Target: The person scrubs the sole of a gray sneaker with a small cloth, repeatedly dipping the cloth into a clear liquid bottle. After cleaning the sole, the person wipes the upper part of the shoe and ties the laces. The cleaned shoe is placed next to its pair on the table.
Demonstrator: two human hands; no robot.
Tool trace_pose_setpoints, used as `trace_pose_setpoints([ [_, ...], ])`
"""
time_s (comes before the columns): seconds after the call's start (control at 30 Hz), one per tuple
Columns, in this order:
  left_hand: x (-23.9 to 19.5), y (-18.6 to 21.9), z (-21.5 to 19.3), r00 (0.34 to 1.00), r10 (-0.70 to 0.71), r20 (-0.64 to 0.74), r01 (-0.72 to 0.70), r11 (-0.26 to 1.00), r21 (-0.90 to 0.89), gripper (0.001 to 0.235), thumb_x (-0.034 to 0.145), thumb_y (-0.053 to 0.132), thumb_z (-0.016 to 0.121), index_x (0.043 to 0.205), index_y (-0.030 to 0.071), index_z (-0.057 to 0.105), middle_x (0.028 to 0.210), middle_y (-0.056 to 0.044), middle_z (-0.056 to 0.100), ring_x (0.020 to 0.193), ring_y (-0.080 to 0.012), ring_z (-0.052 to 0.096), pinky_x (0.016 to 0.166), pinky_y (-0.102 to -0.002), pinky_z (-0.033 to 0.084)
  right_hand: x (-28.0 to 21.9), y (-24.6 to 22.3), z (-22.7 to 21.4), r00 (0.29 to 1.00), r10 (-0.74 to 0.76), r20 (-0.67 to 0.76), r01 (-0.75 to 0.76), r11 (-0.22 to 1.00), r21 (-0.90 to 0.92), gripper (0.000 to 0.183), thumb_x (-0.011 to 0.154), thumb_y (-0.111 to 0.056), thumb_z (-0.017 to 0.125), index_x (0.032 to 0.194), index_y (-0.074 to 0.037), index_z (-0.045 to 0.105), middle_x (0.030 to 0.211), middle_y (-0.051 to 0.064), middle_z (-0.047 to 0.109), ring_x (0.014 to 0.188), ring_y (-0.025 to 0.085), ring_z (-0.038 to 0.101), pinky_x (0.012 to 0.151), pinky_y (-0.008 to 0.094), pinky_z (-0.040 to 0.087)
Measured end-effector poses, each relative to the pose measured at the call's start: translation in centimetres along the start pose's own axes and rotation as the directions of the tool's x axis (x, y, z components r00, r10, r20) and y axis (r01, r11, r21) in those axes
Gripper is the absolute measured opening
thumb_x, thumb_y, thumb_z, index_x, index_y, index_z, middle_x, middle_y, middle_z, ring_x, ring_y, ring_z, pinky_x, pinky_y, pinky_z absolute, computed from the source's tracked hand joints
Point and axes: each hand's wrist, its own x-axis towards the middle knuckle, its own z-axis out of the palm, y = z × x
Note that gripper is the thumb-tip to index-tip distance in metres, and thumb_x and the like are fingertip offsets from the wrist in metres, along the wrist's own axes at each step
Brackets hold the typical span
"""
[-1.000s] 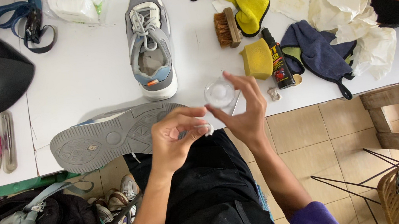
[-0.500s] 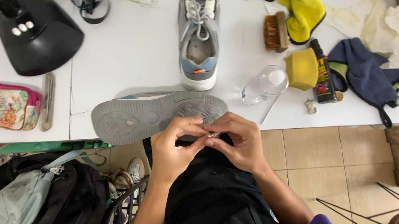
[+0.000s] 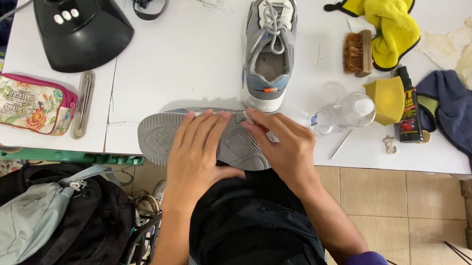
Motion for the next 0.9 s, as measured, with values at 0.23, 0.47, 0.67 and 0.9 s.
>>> trace_pose_setpoints([
  [0.23,-0.2,-0.2,-0.3,0.991,-0.095,-0.098,0.108,0.984,0.143,0.104,0.067,0.057,0.105,0.151,0.008,0.067,0.139,-0.010,0.072,0.137,-0.0325,0.068,0.132,-0.050,0.041,0.4,0.4,1.6,0.981,-0.140,0.133,0.147,0.988,-0.041,0.007,0.097,0.001,0.086,0.099,-0.005,0.087,0.093,0.008,0.076,0.078,0.025,0.072,0.068,0.034,0.057],
  [0.47,-0.6,-1.1,1.6,0.975,-0.039,-0.219,0.067,0.990,0.123,0.102,0.067,0.067,0.098,0.141,0.006,0.064,0.138,-0.012,0.075,0.134,-0.0334,0.072,0.128,-0.049,0.050,-0.2,2.7,4.7,0.973,-0.224,0.058,0.229,0.967,-0.111,0.010,0.104,-0.007,0.080,0.104,-0.014,0.087,0.094,0.001,0.071,0.079,0.022,0.065,0.072,0.034,0.046],
  [0.67,-1.7,-2.7,4.2,0.957,-0.019,-0.290,0.069,0.985,0.161,0.073,0.099,0.072,0.070,0.135,0.009,0.064,0.131,-0.006,0.077,0.126,-0.0279,0.075,0.121,-0.045,0.056,-2.5,1.0,2.0,0.919,-0.327,0.220,0.298,0.942,0.154,0.013,0.105,-0.013,0.076,0.097,-0.016,0.085,0.094,0.003,0.076,0.083,0.027,0.069,0.079,0.039,0.043],
  [0.9,-0.2,-1.4,2.0,0.959,-0.006,-0.285,0.060,0.982,0.179,0.099,0.092,0.096,0.049,0.133,0.007,0.064,0.131,-0.008,0.076,0.127,-0.0286,0.075,0.122,-0.046,0.053,0.9,3.9,3.6,0.971,-0.220,0.090,0.220,0.975,0.013,0.010,0.104,-0.008,0.080,0.105,-0.014,0.088,0.098,0.004,0.075,0.083,0.025,0.069,0.084,0.039,0.048],
])
